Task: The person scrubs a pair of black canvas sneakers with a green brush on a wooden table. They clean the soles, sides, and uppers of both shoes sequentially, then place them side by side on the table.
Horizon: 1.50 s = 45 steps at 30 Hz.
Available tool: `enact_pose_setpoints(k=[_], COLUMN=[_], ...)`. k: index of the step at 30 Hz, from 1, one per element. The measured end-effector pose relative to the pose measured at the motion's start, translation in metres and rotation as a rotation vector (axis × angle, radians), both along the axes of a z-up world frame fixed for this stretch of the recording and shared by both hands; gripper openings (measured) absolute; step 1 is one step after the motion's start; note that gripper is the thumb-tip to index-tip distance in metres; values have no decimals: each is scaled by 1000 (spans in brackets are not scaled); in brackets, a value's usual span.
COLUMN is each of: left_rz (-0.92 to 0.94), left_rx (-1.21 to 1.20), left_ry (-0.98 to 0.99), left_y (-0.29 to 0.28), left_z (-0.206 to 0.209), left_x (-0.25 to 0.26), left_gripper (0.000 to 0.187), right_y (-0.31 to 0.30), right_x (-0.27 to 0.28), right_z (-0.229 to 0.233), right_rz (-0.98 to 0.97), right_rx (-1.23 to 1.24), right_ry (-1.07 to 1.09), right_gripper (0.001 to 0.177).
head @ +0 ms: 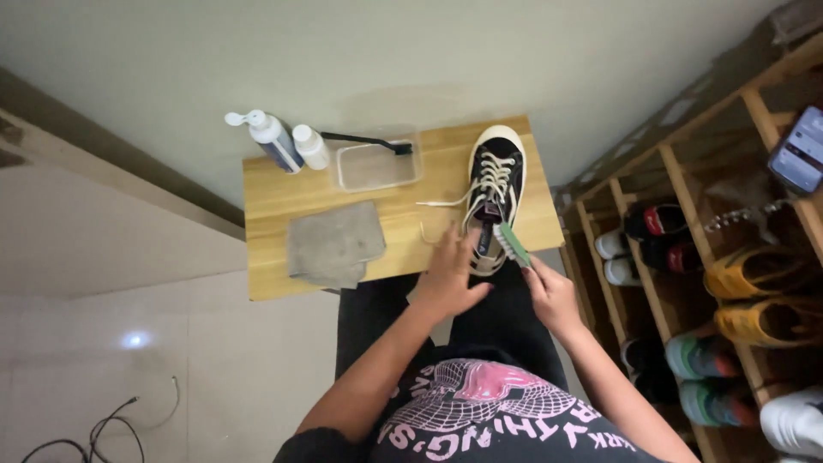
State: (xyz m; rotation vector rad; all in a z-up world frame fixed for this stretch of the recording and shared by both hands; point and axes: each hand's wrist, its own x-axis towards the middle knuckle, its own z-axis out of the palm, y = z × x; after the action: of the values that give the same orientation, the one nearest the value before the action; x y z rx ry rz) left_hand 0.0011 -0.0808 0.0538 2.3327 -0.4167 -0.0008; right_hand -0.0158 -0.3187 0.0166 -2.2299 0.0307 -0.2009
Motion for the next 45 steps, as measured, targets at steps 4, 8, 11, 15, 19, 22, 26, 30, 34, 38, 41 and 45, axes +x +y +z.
enact_pose_setpoints(k=[4, 8, 11, 15, 19, 22, 26, 30, 34, 38, 41, 45], left_rz=[-51, -12, 21, 50, 85, 87, 109, 124, -148, -489, -426, -57], left_rx=[18, -58, -71, -139, -109, -142, -134, -200, -135, 69, 128, -80], left_ry=[-26, -13, -71, -82, 13, 89, 178, 90, 218, 565, 477, 261], left_y=[-23, -25, -26, -22, -26, -25, -29, -30, -24, -19, -27, -27], left_z=[-2, 6, -6, -17, -32, -19, 3, -6, -82, -70, -97, -113], left_x=[-15, -17, -18, -15, -13, -22, -46, -80, -94, -113, -109, -79], left_gripper=[77, 65, 70, 65, 62, 69, 92, 94, 45, 35, 14, 4], right_y=[-18, -11, -20, -5, -9, 1, 4, -12, -12, -24, -3, 4], right_x=[1, -6, 2, 1, 12, 11, -1, 1, -4, 8, -2, -7], right_z=[-19, -11, -33, -3, -39, 19, 20, 24, 24, 5, 30, 35], right_rz=[-122, -76, -35, -67, 22, -55, 45, 28, 119, 38, 63, 136], right_rx=[83, 133, 55, 137, 8, 14, 4, -46, 53, -68, 73, 53], right_ry=[110, 63, 161, 92, 107, 104, 40, 118, 157, 182, 88, 60], right_gripper=[32, 34, 26, 29, 28, 33, 25, 30, 30, 30, 29, 26])
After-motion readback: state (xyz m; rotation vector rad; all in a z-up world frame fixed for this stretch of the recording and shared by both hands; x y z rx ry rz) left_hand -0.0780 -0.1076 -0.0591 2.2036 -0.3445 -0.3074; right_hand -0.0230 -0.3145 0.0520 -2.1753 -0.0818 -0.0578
